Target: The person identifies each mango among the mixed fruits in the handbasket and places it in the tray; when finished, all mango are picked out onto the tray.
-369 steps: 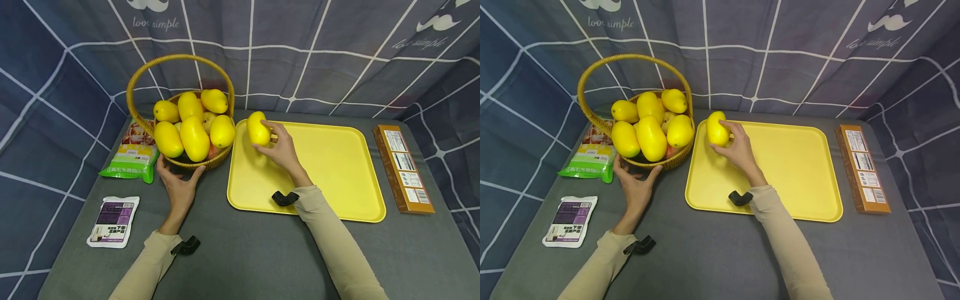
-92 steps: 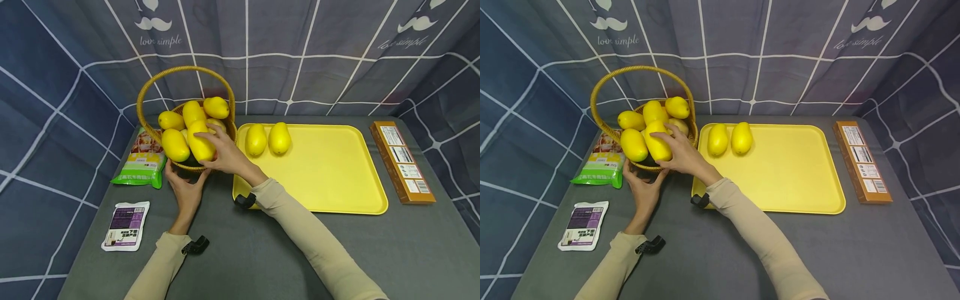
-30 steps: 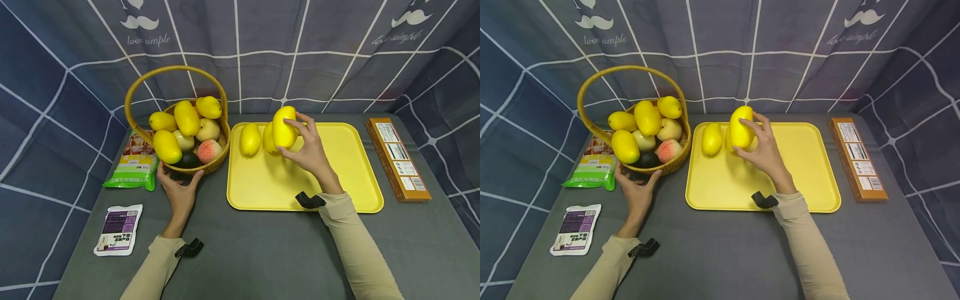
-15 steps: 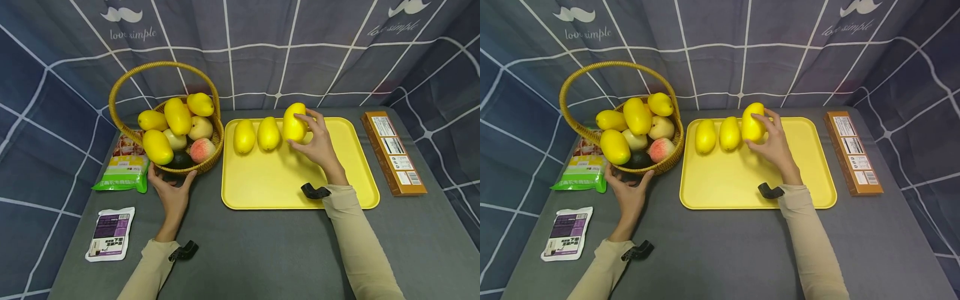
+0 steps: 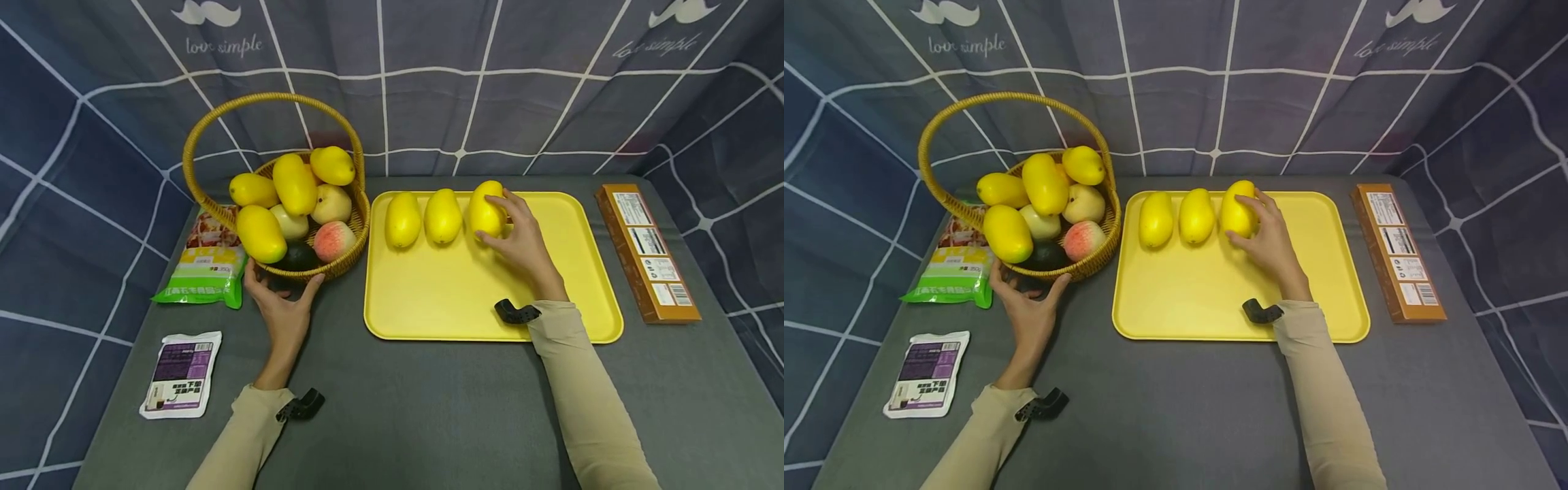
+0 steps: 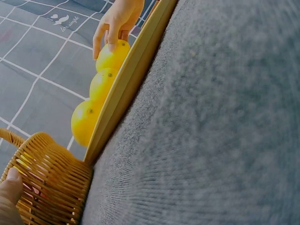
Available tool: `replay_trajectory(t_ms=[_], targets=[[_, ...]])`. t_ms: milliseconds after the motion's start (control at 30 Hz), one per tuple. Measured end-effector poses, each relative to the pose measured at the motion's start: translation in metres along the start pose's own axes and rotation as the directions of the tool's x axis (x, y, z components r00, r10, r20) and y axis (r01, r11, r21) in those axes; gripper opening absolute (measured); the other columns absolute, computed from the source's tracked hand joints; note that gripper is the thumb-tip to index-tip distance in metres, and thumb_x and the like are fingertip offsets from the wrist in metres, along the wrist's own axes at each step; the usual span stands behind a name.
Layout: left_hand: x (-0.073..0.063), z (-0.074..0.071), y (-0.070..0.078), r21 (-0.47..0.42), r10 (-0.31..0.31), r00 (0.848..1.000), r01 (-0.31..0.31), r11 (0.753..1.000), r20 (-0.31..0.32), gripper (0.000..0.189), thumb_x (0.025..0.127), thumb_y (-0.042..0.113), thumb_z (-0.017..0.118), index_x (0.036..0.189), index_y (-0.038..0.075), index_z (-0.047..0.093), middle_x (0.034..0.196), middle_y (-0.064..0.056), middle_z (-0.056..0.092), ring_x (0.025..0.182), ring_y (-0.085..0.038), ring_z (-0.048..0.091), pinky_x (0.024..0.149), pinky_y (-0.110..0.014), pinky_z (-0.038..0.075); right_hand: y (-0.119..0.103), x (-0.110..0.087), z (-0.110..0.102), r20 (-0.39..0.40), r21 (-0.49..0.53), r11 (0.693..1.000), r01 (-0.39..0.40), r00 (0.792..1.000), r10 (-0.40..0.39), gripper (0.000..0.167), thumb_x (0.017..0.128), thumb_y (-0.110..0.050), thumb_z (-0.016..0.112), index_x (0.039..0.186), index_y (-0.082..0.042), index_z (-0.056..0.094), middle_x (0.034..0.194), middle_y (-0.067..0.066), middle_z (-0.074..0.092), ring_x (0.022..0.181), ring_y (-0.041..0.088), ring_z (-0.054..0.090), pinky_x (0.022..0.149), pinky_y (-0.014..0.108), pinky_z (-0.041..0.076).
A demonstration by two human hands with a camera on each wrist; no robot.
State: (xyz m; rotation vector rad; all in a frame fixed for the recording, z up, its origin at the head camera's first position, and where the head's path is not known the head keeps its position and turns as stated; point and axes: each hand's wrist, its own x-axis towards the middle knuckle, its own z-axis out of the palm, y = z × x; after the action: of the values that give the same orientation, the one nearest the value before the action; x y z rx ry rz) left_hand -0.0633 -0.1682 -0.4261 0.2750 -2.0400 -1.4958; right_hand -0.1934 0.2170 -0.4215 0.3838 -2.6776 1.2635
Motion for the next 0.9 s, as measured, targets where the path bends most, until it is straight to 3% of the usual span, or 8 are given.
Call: replay_trajectory(t_ms=[433, 900], targets=[[0.0008, 0.0006, 0.0007, 0.003, -0.016, 1.000, 0.016, 1.000, -0.007, 0.100, 0.079, 0.010, 0.082, 0.151, 0.002, 0.015, 0.152, -0.018, 0.025, 0.131, -0.036, 0.037, 0.082, -0.044, 0.038, 0.0087, 0.0005, 0.0045, 0.050, -0.024, 0.998, -0.053, 0.997, 0.055, 0.073, 0.085, -0.018, 0.078, 0.149, -0.014, 0.044, 0.160, 0.014, 0.025, 0.139, 0.038, 0.036, 0.103, 0.052, 0.042], [0.0016, 0.0003, 0.0017, 0.006, -0.008, 1.000, 0.008, 1.000, -0.008, 0.099, 0.078, 0.007, 0.082, 0.150, 0.000, 0.015, 0.151, -0.020, 0.025, 0.130, -0.034, 0.037, 0.082, -0.043, 0.037, 0.0089, 0.0036, 0.0050, 0.138, -0.052, 0.992, -0.116, 0.983, 0.122, 0.080, 0.091, -0.024, 0.071, 0.156, -0.018, 0.026, 0.163, 0.018, 0.013, 0.148, 0.039, 0.019, 0.113, 0.052, 0.032]])
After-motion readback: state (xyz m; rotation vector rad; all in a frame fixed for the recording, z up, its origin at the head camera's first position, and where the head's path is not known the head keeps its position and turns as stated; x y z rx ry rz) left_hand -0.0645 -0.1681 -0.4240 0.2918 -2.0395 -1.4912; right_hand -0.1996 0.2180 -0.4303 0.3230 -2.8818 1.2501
